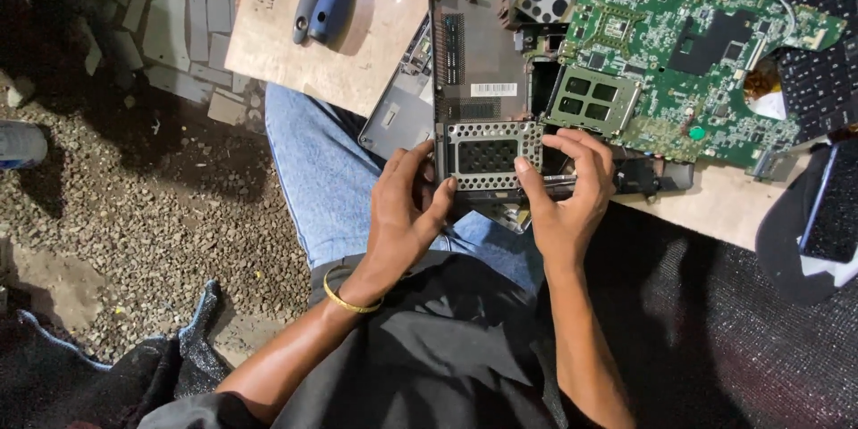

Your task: The person removes the back cover of a laptop, detaches the hard drive, and lifts the motherboard out of the chassis. They then place the motherboard back into the laptop frame and align it with the internal components.

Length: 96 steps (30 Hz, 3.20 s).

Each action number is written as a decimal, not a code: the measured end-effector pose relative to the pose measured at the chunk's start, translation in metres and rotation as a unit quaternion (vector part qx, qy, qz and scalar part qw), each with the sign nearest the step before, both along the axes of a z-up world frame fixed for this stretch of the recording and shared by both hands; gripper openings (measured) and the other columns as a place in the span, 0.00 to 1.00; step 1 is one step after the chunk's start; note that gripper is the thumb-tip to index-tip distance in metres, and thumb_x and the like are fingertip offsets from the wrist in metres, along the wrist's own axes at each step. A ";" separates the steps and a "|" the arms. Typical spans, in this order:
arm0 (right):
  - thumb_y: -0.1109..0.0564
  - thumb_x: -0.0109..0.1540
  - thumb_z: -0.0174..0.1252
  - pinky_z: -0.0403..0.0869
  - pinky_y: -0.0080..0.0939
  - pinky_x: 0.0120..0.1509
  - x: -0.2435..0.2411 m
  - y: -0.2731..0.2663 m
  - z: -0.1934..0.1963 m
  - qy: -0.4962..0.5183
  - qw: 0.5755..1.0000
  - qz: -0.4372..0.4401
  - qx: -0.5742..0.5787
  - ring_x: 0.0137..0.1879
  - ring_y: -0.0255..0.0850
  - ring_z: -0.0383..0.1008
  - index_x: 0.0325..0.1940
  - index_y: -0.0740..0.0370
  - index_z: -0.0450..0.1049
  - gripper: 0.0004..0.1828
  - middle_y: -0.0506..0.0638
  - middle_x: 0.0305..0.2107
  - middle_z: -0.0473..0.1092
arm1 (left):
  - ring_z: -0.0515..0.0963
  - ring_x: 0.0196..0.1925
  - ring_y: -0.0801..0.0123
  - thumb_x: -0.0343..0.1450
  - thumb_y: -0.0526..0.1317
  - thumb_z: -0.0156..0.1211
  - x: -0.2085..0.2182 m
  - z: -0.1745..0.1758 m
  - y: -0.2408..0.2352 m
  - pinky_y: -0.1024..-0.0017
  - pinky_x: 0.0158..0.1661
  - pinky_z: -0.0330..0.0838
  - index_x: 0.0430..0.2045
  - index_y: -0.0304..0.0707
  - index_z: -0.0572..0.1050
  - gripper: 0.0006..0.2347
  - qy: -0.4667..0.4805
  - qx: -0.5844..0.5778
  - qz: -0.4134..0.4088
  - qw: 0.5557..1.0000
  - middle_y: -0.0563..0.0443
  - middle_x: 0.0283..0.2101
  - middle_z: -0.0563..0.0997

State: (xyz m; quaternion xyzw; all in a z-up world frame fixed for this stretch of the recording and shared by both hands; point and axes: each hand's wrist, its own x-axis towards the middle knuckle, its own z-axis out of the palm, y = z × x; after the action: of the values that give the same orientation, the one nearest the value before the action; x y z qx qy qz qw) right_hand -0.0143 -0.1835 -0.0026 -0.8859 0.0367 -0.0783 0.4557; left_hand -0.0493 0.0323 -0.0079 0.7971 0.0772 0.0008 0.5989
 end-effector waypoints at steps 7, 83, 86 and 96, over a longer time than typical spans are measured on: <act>0.44 0.68 0.76 0.59 0.52 0.72 0.000 0.003 -0.001 -0.010 1.000 -0.005 -0.010 0.67 0.49 0.70 0.56 0.53 0.80 0.19 0.48 0.58 0.69 | 0.83 0.34 0.58 0.76 0.38 0.70 0.000 0.008 -0.003 0.63 0.34 0.78 0.65 0.20 0.74 0.24 0.006 0.003 0.006 1.000 0.40 0.39 0.80; 0.46 0.60 0.81 0.78 0.47 0.57 0.039 -0.186 -0.077 -0.050 0.871 -0.441 0.208 0.49 0.37 0.79 0.39 0.51 0.85 0.13 0.42 0.40 0.84 | 0.73 0.52 0.50 0.68 0.55 0.75 0.086 0.000 -0.074 0.53 0.55 0.69 0.62 0.36 0.70 0.32 -0.102 0.399 -0.177 0.894 0.42 0.52 0.74; 0.45 0.59 0.83 0.81 0.53 0.58 0.037 -0.197 -0.091 -0.066 0.865 -0.443 0.227 0.53 0.42 0.82 0.43 0.50 0.82 0.17 0.47 0.47 0.83 | 0.72 0.53 0.50 0.68 0.54 0.75 0.085 -0.003 -0.074 0.52 0.57 0.68 0.61 0.36 0.70 0.31 -0.104 0.389 -0.178 0.898 0.42 0.52 0.73; 0.51 0.55 0.81 0.78 0.54 0.82 0.055 -0.212 -0.067 0.076 0.785 -0.510 0.342 0.75 0.58 0.80 0.54 0.58 0.90 0.24 0.59 0.64 0.82 | 0.67 0.43 0.61 0.83 0.60 0.44 0.095 0.018 -0.057 0.62 0.46 0.63 0.54 0.35 0.73 0.24 -0.133 0.211 -0.137 0.959 0.49 0.41 0.70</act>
State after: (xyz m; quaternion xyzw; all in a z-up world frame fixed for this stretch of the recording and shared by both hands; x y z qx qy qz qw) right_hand 0.0409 -0.3954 -0.0699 -0.5270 0.5424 -0.2142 0.6182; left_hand 0.0461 -0.0246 0.0100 0.9011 -0.1154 0.0409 0.4160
